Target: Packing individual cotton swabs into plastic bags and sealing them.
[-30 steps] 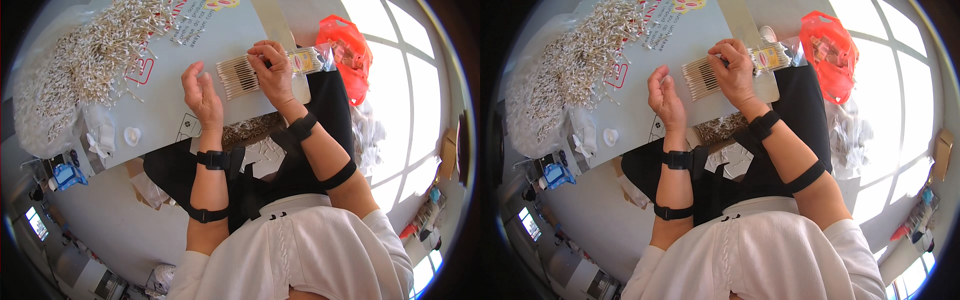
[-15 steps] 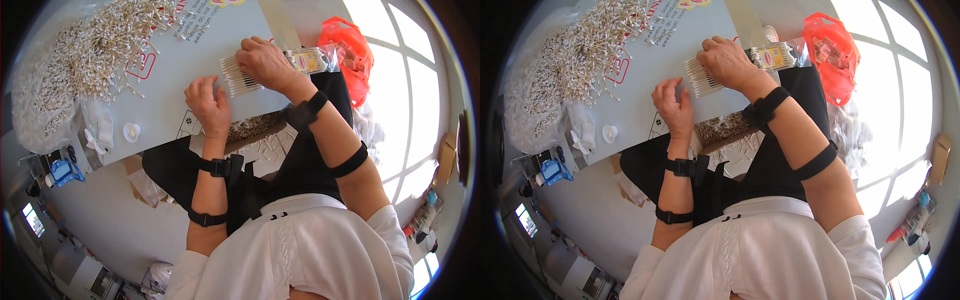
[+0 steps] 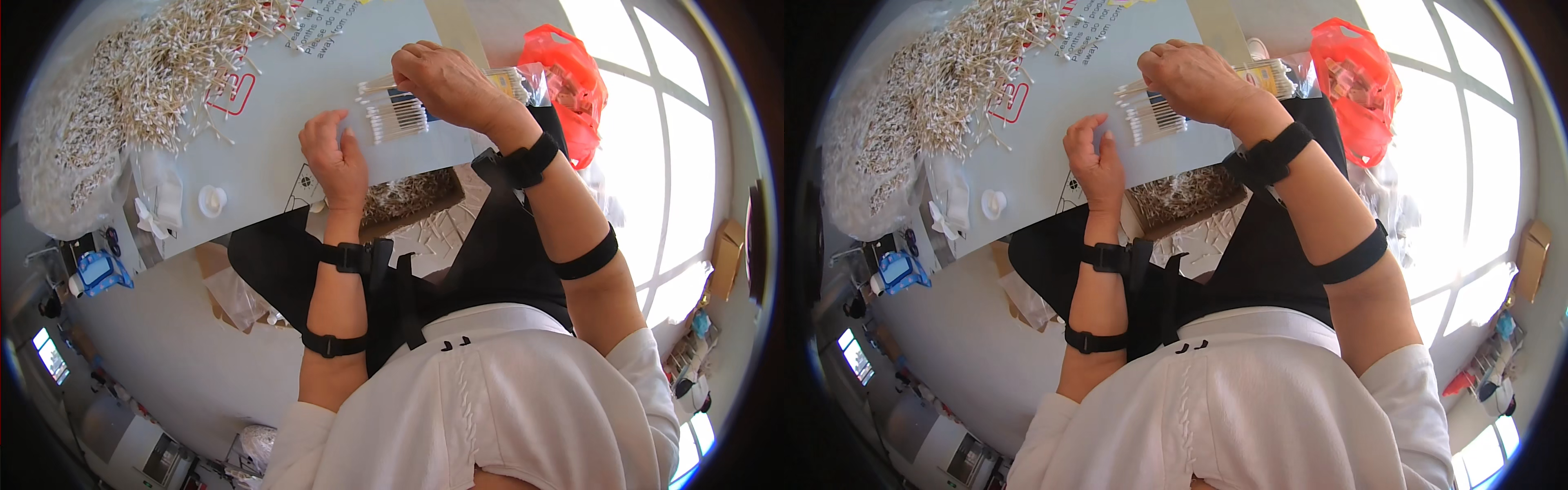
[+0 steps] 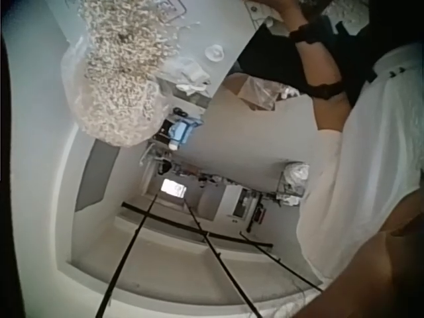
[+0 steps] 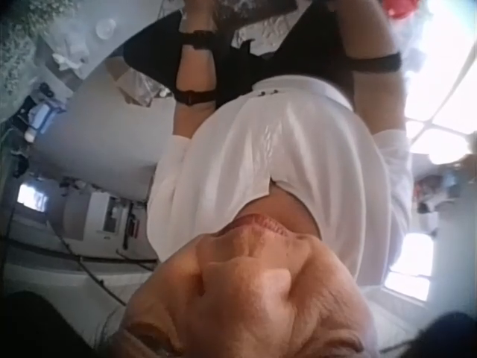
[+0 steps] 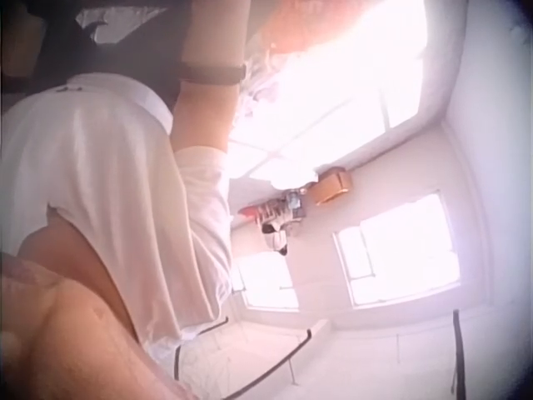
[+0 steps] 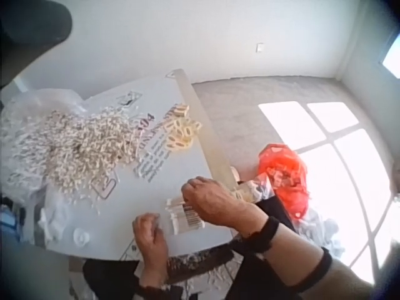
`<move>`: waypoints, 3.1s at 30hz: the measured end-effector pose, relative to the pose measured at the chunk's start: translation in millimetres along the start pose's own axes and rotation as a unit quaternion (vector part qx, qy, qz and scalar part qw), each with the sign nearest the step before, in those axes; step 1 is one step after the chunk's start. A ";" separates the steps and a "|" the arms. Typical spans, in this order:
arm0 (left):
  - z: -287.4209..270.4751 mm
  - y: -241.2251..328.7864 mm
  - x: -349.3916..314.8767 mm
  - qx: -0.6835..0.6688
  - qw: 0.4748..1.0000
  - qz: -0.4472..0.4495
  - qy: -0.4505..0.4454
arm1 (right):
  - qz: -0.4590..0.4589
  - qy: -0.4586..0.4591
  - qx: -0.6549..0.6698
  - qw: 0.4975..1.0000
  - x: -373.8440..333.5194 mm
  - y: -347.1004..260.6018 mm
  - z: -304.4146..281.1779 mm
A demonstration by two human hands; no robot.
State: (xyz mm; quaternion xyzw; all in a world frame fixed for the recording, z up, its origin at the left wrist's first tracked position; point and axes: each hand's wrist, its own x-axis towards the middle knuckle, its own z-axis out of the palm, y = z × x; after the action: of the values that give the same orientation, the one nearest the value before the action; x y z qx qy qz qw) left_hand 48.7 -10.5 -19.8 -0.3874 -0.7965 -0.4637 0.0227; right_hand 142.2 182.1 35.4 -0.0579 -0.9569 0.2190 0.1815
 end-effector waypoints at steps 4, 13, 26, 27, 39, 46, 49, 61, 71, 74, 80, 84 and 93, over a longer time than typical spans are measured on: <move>-6.3 -2.7 -1.1 -0.006 1.000 -0.025 0.001 | 0.013 -0.036 0.017 0.999 -26.2 -28.9 -12.7; -0.6 27.8 -5.0 0.128 0.985 0.097 -0.065 | 0.223 0.137 0.157 0.952 -62.0 -28.1 6.7; -8.8 26.4 -7.7 0.085 0.961 0.187 -0.183 | 0.277 0.144 0.195 0.930 -68.3 -33.4 1.4; -8.6 27.2 -5.8 0.092 0.961 0.188 -0.182 | 0.253 0.111 0.207 0.938 -71.7 -34.9 -1.1; -6.3 38.0 -7.4 0.168 0.946 0.217 -0.174 | 0.233 0.002 0.091 0.968 -86.4 -44.7 2.8; 0.5 38.4 -7.2 0.147 0.944 0.241 -0.170 | 0.104 0.007 -0.016 0.994 -65.3 -26.0 18.0; 7.1 41.0 -9.1 0.148 0.961 0.214 -0.091 | 0.072 -0.003 0.001 0.997 -61.7 -21.6 19.2; 18.3 35.9 -3.2 0.123 0.981 0.113 -0.094 | 0.298 0.282 0.352 0.841 -68.2 -37.5 41.7; 19.4 38.5 22.0 0.273 0.911 0.164 -0.264 | 0.295 0.304 0.424 0.801 -66.4 -31.7 49.2; 18.0 26.9 30.7 0.118 0.967 0.107 -0.201 | 0.290 0.303 0.412 0.809 -57.1 -33.3 46.8; 36.2 27.9 26.0 -0.263 0.956 -0.125 0.027 | 0.250 0.341 0.409 0.809 -25.7 -13.6 62.5; 47.8 30.7 36.8 -0.355 0.924 -0.138 0.028 | 0.245 0.331 0.400 0.819 -18.7 -20.3 69.9; 44.4 20.3 42.4 -0.405 0.901 -0.143 0.058 | 0.237 0.366 0.288 0.853 -16.3 -15.6 60.3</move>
State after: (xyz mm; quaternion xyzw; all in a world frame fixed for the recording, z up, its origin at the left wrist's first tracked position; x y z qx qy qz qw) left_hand 46.4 53.8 -13.7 -0.2180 -0.5842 -0.7659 -0.1568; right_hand 134.3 141.0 -13.5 -0.3042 -0.6726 0.4839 0.4699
